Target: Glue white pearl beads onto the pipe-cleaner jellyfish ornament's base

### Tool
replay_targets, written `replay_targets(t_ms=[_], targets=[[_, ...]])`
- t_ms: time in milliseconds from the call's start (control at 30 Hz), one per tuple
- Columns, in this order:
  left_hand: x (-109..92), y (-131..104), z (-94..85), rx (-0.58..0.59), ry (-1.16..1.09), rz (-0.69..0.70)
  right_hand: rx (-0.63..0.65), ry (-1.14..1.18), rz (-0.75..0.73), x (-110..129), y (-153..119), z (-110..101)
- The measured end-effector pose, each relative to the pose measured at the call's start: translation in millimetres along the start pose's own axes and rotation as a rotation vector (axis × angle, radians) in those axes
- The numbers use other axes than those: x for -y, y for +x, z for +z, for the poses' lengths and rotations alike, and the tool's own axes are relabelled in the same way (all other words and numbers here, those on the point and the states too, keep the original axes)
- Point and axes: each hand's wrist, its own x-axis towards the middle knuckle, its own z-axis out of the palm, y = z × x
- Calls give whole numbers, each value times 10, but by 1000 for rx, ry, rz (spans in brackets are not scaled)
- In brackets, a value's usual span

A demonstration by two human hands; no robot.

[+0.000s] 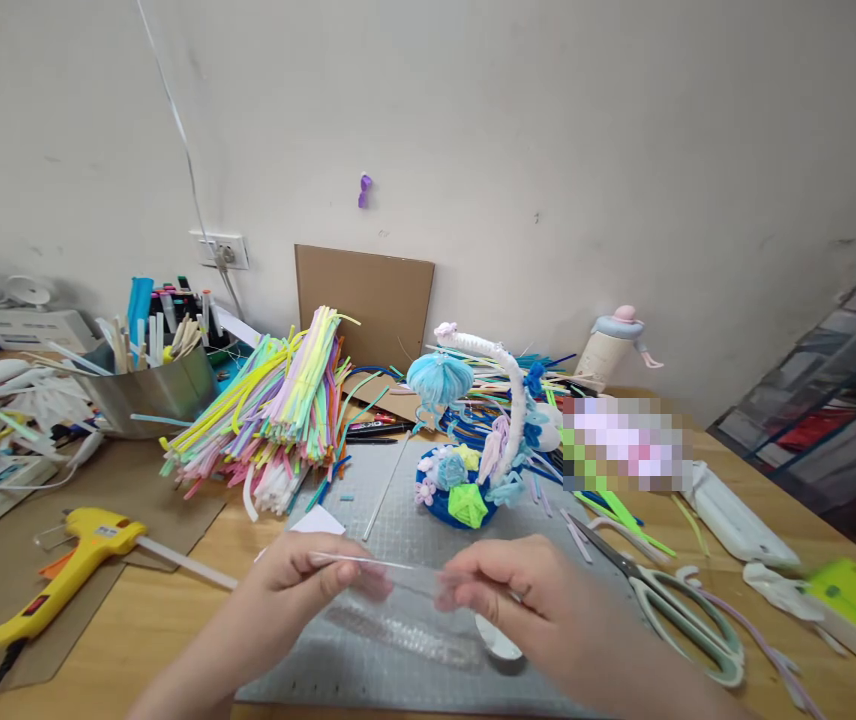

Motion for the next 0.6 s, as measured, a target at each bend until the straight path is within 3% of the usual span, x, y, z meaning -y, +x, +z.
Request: replay_targets(t_ms=[67, 200, 267, 367, 467, 600], targets=[[-13, -85, -73, -119, -90, -59, -16, 117, 31, -67, -50, -1], [-183, -156, -355, -715, -262, -158, -107, 133, -33, -292, -188, -72], [-309, -67, -449, -887, -344, -119, -198, 31, -112, -448, -242, -138], [-434, 276, -454, -868, -347, -97, -336, -168, -233, -723, -273, -223], [-428, 802, -373, -822, -303, -65, -405, -210, -240, -961, -246, -263], [-333, 1436, -290, -892, -198, -46, -321, -246, -160, -1078, -183, -288]])
